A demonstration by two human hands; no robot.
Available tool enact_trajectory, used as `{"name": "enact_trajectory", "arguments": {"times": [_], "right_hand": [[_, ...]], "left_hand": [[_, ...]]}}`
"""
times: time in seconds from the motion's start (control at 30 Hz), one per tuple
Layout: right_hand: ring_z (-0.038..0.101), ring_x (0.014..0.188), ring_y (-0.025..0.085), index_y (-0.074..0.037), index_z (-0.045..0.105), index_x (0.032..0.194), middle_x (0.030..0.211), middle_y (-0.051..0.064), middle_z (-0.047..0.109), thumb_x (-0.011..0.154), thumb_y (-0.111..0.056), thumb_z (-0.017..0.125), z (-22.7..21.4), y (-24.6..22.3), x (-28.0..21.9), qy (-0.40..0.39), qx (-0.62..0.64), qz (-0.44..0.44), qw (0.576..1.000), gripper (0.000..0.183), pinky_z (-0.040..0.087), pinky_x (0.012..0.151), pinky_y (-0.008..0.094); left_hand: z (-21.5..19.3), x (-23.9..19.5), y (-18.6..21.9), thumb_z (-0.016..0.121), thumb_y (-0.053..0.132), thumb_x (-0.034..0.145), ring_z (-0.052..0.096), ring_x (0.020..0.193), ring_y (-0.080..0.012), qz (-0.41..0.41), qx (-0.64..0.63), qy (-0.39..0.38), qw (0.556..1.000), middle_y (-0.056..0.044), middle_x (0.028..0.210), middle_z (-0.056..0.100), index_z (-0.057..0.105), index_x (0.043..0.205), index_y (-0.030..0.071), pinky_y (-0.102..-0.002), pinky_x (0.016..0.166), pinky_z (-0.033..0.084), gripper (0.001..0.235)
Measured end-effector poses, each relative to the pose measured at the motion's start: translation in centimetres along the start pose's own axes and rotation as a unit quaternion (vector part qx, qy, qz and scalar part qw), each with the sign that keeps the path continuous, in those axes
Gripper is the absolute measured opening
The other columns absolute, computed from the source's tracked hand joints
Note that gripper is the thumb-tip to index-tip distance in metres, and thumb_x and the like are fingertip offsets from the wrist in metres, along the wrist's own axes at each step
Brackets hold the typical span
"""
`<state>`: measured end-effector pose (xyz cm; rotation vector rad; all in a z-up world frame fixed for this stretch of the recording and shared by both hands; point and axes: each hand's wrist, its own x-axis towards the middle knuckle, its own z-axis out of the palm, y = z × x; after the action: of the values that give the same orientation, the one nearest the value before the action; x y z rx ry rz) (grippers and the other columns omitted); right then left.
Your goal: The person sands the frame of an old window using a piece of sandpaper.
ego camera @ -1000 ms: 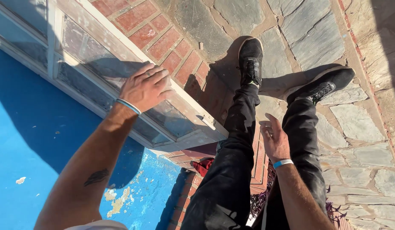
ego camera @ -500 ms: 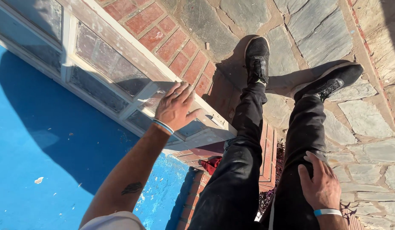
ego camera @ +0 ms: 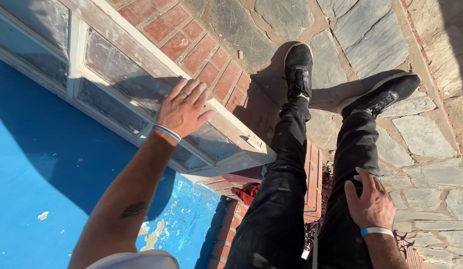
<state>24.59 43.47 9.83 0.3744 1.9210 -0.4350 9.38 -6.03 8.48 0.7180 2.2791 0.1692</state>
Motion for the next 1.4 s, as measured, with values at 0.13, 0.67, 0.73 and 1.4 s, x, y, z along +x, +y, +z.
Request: {"name": "enact_trajectory", "arguments": {"times": [0.13, 0.67, 0.73, 1.4], "right_hand": [[0.065, 0.118, 0.035, -0.016, 0.061, 0.141, 0.127, 0.009, 0.071, 0.094, -0.042, 0.060, -0.2, 0.4, -0.3, -0.002, 0.004, -0.004, 1.000, 0.054, 0.051, 0.100, 0.047], [0.063, 0.120, 0.038, -0.015, 0.059, 0.144, 0.131, 0.014, 0.068, 0.096, -0.043, 0.059, 0.0, 0.3, -0.1, 0.020, -0.019, -0.033, 0.999, 0.056, 0.050, 0.100, 0.050], [0.065, 0.119, 0.037, -0.017, 0.061, 0.142, 0.129, 0.012, 0.070, 0.093, -0.042, 0.059, -0.9, -0.8, -0.2, 0.002, 0.003, 0.008, 1.000, 0.055, 0.051, 0.100, 0.050], [0.066, 0.116, 0.038, -0.017, 0.060, 0.143, 0.128, 0.013, 0.070, 0.095, -0.044, 0.059, -0.4, -0.4, -0.3, 0.014, -0.001, -0.006, 1.000, 0.055, 0.051, 0.099, 0.050]], "left_hand": [[-2.6, 1.8, -2.5, 0.066, 0.055, 0.097, 0.054, 0.137, -0.0286, -0.078, 0.110, 0.011, 0.991, -0.016, 0.138, 0.062, 0.068, 0.127, -0.002, -0.044, 0.124, 0.032, 0.064], [-2.7, 2.1, -4.0, 0.066, 0.013, 0.096, 0.068, 0.119, -0.0233, -0.040, 0.072, 0.025, 0.996, -0.007, 0.118, 0.072, 0.072, 0.109, 0.009, -0.040, 0.116, 0.048, 0.015], [-1.3, 2.3, -1.7, 0.066, 0.013, 0.083, 0.069, 0.115, -0.0246, 0.052, -0.005, 0.005, 0.999, -0.007, 0.110, 0.074, 0.071, 0.096, 0.010, -0.041, 0.110, 0.048, 0.015], [-2.9, 1.2, -2.4, 0.063, 0.019, 0.089, 0.061, 0.118, -0.0240, 0.076, 0.078, -0.020, 0.994, -0.004, 0.119, 0.067, 0.071, 0.118, 0.008, -0.039, 0.103, 0.048, 0.032]]}}
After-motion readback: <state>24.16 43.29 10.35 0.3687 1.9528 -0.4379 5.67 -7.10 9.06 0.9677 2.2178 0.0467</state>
